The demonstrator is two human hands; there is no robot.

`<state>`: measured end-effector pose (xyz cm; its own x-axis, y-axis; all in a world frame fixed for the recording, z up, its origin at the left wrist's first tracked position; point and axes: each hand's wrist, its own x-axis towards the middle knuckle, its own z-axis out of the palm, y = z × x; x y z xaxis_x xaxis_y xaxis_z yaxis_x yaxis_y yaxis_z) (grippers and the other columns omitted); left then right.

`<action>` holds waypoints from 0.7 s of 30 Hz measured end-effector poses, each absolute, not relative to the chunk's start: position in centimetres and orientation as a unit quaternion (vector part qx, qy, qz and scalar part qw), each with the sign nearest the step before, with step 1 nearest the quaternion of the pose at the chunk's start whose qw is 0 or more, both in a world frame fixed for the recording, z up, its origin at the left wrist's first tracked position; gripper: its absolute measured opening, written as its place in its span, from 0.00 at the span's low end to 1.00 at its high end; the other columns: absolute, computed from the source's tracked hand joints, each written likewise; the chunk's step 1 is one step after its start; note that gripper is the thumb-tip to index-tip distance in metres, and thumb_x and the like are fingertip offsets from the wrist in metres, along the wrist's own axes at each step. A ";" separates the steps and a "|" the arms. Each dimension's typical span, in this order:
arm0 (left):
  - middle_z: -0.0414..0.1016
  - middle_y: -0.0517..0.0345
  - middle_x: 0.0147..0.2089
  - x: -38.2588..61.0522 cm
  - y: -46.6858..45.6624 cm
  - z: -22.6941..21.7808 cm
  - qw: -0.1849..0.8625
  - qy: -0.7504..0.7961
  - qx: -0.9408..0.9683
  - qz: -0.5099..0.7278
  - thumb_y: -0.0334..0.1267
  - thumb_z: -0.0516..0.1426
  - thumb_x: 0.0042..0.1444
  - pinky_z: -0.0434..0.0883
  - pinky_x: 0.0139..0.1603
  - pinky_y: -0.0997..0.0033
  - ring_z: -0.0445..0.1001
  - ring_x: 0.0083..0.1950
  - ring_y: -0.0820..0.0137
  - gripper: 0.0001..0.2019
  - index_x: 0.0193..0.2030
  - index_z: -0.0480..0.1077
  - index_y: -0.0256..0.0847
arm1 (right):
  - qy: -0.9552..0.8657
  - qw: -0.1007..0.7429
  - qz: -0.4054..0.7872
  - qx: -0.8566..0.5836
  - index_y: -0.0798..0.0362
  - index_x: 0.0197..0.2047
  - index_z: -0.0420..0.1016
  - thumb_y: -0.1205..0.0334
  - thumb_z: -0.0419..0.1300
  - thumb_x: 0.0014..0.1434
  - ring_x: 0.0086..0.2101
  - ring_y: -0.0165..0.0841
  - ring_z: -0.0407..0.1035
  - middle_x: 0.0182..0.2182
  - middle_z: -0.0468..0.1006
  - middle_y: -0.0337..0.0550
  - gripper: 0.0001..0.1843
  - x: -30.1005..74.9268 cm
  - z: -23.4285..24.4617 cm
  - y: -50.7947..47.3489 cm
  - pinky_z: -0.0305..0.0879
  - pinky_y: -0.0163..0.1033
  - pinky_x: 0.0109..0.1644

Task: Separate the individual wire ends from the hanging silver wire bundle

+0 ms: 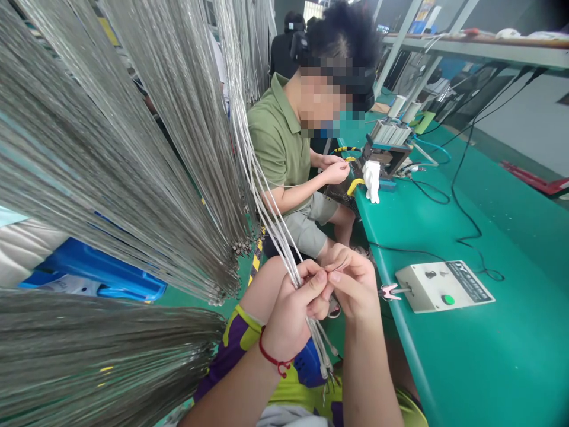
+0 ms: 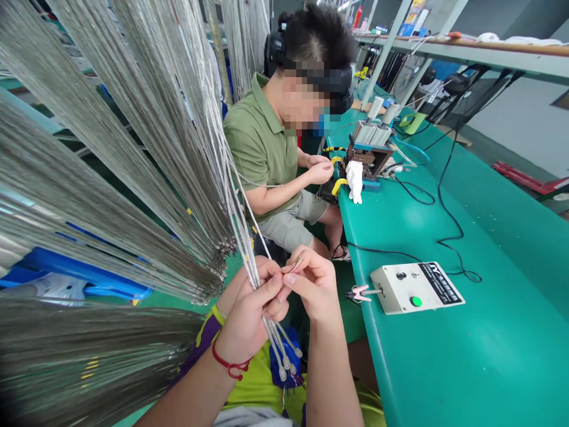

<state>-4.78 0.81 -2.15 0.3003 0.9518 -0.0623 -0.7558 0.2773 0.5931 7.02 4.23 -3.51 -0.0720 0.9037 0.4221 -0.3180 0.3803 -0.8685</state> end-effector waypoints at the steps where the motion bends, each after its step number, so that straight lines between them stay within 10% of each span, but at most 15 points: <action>1: 0.67 0.66 0.24 -4.8 0.8 -2.1 0.775 0.203 0.230 0.553 0.41 0.66 0.63 0.49 0.17 0.84 0.46 0.17 0.85 0.14 0.33 0.67 0.39 | -0.548 0.644 0.465 -0.262 0.51 0.30 0.74 0.60 0.69 0.60 0.28 0.32 0.65 0.26 0.68 0.35 0.09 6.7 -3.5 4.1 0.64 0.39 0.32; 8: 0.57 0.70 0.20 -4.9 0.4 -2.1 0.773 0.201 0.233 0.555 0.42 0.66 0.63 0.46 0.17 0.83 0.45 0.18 0.83 0.15 0.33 0.66 0.39 | -0.573 0.739 0.100 -0.339 0.49 0.38 0.76 0.73 0.63 0.62 0.27 0.32 0.66 0.28 0.69 0.36 0.08 4.1 -3.4 1.8 0.68 0.43 0.32; 21: 0.52 0.73 0.20 -3.8 -1.2 -2.2 0.740 0.231 0.277 0.567 0.46 0.67 0.61 0.47 0.20 0.79 0.44 0.19 0.81 0.17 0.33 0.65 0.41 | -0.487 0.795 0.050 -0.358 0.50 0.33 0.72 0.71 0.66 0.61 0.28 0.32 0.65 0.27 0.68 0.36 0.09 4.3 -1.7 2.3 0.67 0.43 0.32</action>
<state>-3.78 -1.24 -2.22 0.2499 0.9679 -0.0283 -0.7112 0.2033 0.6730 4.28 2.33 -1.74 0.5198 0.4277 0.7395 0.2700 0.7389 -0.6173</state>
